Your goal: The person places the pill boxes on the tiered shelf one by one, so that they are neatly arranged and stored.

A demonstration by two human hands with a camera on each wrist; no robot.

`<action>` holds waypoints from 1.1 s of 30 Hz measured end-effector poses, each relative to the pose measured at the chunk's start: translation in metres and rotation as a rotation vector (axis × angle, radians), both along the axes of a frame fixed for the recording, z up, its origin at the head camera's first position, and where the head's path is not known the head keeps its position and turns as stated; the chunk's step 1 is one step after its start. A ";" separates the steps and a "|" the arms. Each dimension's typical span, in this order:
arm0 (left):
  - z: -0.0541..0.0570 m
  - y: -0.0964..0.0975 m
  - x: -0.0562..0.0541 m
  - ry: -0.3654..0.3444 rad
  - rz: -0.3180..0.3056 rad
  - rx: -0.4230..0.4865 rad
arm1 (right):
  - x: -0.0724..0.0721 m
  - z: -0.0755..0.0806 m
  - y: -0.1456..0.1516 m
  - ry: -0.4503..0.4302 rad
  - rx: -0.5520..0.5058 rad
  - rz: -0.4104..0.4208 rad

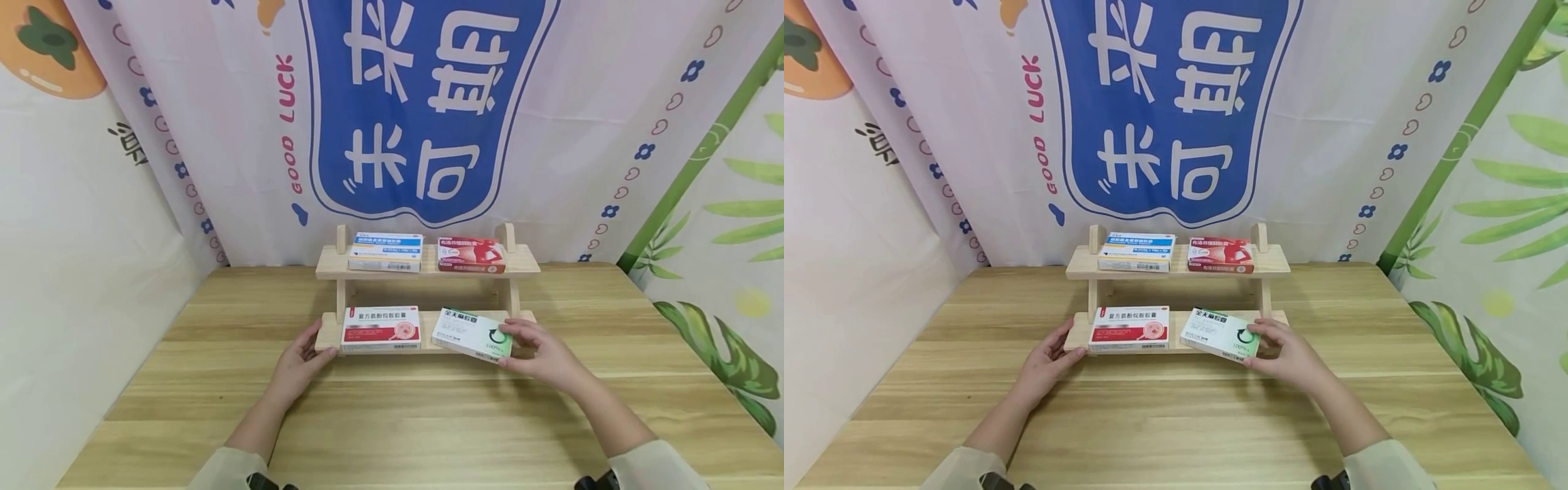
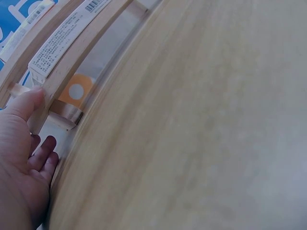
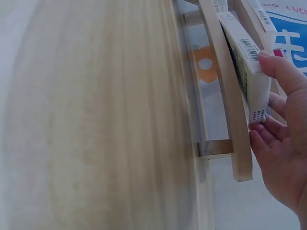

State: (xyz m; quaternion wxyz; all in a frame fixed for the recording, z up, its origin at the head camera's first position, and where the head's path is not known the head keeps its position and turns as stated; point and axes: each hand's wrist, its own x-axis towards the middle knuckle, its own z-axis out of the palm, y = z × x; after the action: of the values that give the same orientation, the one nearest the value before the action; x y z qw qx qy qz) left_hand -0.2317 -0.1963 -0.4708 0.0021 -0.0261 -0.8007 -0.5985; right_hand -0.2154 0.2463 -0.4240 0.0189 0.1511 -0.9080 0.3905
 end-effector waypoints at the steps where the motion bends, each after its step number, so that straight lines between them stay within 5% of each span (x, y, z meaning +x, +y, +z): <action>1: 0.000 0.000 0.000 0.000 0.002 0.000 | -0.001 -0.001 0.000 0.003 0.004 0.002; 21: -0.001 0.000 -0.002 0.015 -0.005 -0.002 | -0.005 -0.007 0.000 0.149 0.059 -0.129; 33: -0.002 -0.001 -0.001 0.008 -0.001 -0.001 | -0.006 -0.008 -0.001 0.139 0.077 -0.145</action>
State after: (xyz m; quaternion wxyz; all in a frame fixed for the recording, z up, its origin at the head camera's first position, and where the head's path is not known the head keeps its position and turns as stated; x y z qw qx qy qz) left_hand -0.2329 -0.1969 -0.4732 0.0053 -0.0289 -0.8011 -0.5978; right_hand -0.2218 0.2458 -0.4319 0.1043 0.1124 -0.9273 0.3414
